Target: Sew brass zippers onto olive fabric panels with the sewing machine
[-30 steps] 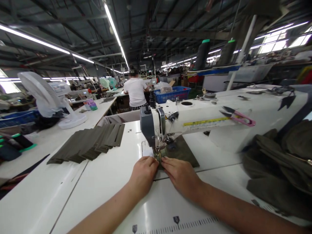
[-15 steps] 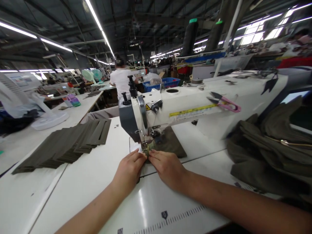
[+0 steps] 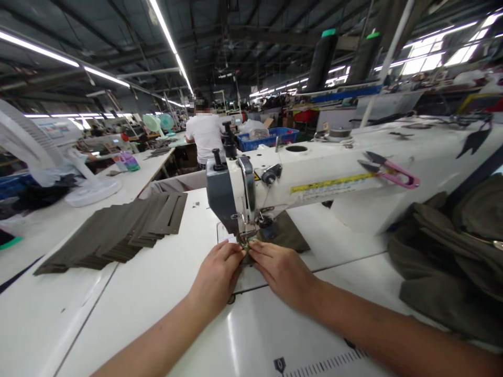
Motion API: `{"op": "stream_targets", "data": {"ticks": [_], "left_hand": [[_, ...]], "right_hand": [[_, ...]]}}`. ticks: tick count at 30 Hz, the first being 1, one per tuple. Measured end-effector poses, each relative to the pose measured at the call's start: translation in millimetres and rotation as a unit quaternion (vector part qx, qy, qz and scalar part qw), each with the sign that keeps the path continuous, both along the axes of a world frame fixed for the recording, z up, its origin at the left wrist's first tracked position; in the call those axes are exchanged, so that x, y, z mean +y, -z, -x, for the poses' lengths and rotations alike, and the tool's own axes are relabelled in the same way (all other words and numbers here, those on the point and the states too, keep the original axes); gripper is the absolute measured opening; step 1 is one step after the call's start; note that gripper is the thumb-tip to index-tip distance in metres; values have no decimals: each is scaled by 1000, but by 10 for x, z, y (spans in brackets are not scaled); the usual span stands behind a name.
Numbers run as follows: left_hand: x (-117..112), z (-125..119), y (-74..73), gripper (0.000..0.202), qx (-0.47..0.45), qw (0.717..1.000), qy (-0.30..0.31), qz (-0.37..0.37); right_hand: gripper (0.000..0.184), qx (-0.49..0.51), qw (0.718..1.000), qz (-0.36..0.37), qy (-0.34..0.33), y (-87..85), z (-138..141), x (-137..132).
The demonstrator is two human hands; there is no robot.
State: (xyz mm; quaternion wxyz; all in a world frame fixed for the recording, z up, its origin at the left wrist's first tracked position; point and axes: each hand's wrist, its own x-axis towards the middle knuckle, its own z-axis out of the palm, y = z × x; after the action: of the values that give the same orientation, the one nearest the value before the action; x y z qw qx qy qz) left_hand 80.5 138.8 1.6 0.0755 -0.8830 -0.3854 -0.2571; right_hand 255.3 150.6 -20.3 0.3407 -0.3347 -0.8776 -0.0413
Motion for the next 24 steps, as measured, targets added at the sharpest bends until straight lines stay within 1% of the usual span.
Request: {"op": "stream_targets", "data": {"ticks": [3, 6, 10, 14, 18, 24], "left_hand": [[-84, 39, 15, 19, -5, 1000, 11, -12], [-98, 69, 47, 22, 16, 999, 39, -20], [-33, 72, 67, 24, 40, 997, 53, -23], [42, 50, 59, 25, 53, 996, 61, -44], [97, 33, 34, 26, 61, 995, 52, -60], [139, 34, 17, 25, 53, 996, 48, -52]], "right_hand": [[25, -5, 1000, -16, 9, 29, -20, -53], [24, -24, 999, -28, 5, 57, -27, -57], [24, -32, 999, -32, 5, 46, -26, -8], [22, -21, 999, -34, -6, -1, -23, 56], [24, -14, 1000, -20, 0, -19, -13, 119], [22, -22, 1000, 1, 0, -19, -14, 156]]}}
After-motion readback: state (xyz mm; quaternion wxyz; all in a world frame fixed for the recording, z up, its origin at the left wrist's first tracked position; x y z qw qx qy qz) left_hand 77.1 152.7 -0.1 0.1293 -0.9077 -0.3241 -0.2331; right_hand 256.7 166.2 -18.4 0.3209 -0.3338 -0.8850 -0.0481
